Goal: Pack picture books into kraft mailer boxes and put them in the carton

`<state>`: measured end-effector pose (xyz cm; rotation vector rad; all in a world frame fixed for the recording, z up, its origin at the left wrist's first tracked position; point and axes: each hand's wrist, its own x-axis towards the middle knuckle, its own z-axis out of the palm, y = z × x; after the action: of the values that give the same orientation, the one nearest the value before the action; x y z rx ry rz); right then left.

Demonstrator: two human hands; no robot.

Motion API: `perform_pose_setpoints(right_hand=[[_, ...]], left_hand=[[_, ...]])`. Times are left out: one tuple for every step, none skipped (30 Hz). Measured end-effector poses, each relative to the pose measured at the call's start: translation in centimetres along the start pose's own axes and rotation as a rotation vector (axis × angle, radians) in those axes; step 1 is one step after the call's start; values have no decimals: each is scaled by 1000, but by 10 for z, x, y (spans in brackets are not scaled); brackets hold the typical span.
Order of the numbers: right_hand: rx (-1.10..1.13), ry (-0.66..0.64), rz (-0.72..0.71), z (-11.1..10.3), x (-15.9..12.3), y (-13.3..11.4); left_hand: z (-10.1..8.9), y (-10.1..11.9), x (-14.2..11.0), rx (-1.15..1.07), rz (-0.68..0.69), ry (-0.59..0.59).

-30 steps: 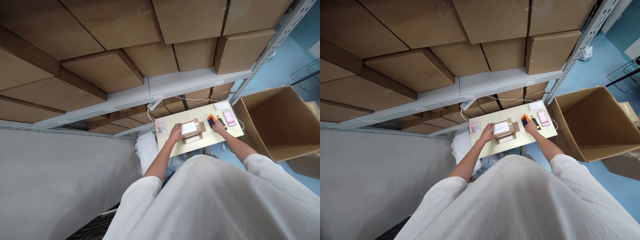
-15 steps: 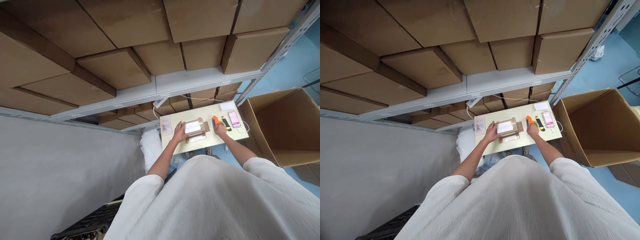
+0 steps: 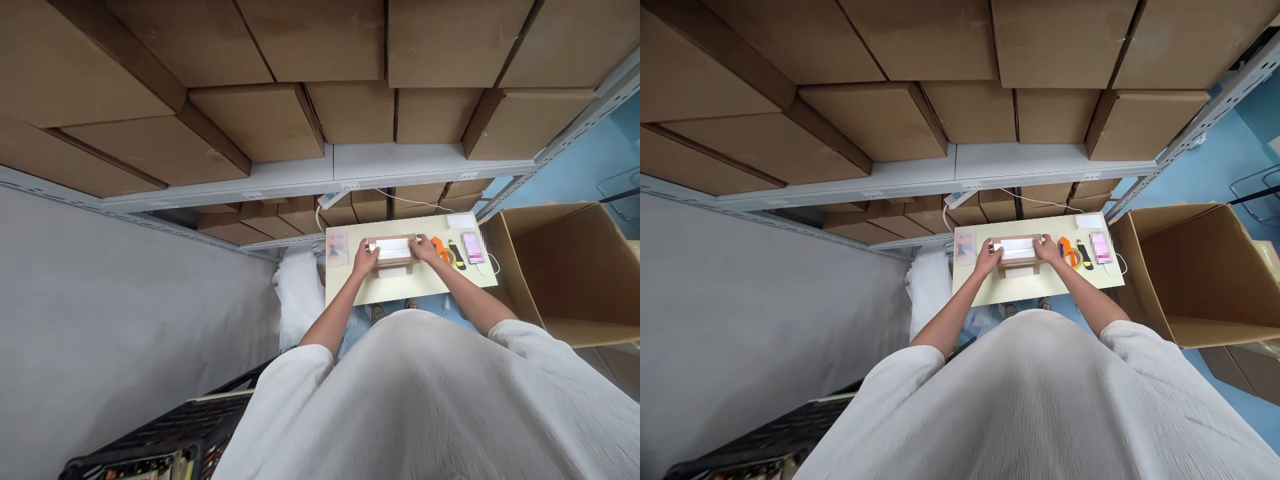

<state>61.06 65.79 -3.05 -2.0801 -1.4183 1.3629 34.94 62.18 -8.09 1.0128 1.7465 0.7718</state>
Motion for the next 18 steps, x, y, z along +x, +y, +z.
perform_pose_setpoints(right_hand=[[19, 41, -31, -1, -1, -2], [40, 81, -66, -2, -2, -5], [60, 115, -94, -3, -3, -7], [76, 142, -115, -4, -3, -8], [86, 160, -127, -3, -3, -9], [89, 171, -131, -2, -3, -8], [85, 173, -122, 0, -4, -6], [74, 166, -106, 3, -4, -3], [58, 149, -87, 6, -5, 2], [37, 123, -67, 9, -6, 8], [12, 90, -48, 12, -7, 14], [-18, 52, -27, 15, -8, 21], [-53, 12, -5, 17, -9, 27], [-91, -29, 19, 18, -9, 33], [-127, -66, 46, 18, -9, 37], [-157, -97, 70, 18, -9, 41], [-174, -118, 86, 18, -7, 43], [-174, -123, 91, 17, -5, 44]], left_hand=[[-2, 6, 1, -27, 50, 36], [-4, 11, 2, -52, 93, 70], [-7, 16, 4, -72, 128, 97], [-9, 19, 6, -84, 151, 121], [-11, 21, 7, -84, 164, 141], [-12, 21, 7, -70, 167, 156], [-12, 18, 6, -45, 162, 166], [-11, 13, 4, -12, 150, 168], [-10, 6, 1, 24, 134, 161], [-7, -3, -3, 59, 114, 144], [-5, -13, -7, 87, 90, 117], [-2, -23, -12, 108, 62, 81], [0, -33, -16, 126, 32, 42], [2, -42, -19, 145, 9, 3], [4, -49, -21, 164, -15, -36], [4, -55, -22, 178, -38, -73], [5, -58, -20, 188, -59, -96], [4, -60, -18, 191, -78, -104]])
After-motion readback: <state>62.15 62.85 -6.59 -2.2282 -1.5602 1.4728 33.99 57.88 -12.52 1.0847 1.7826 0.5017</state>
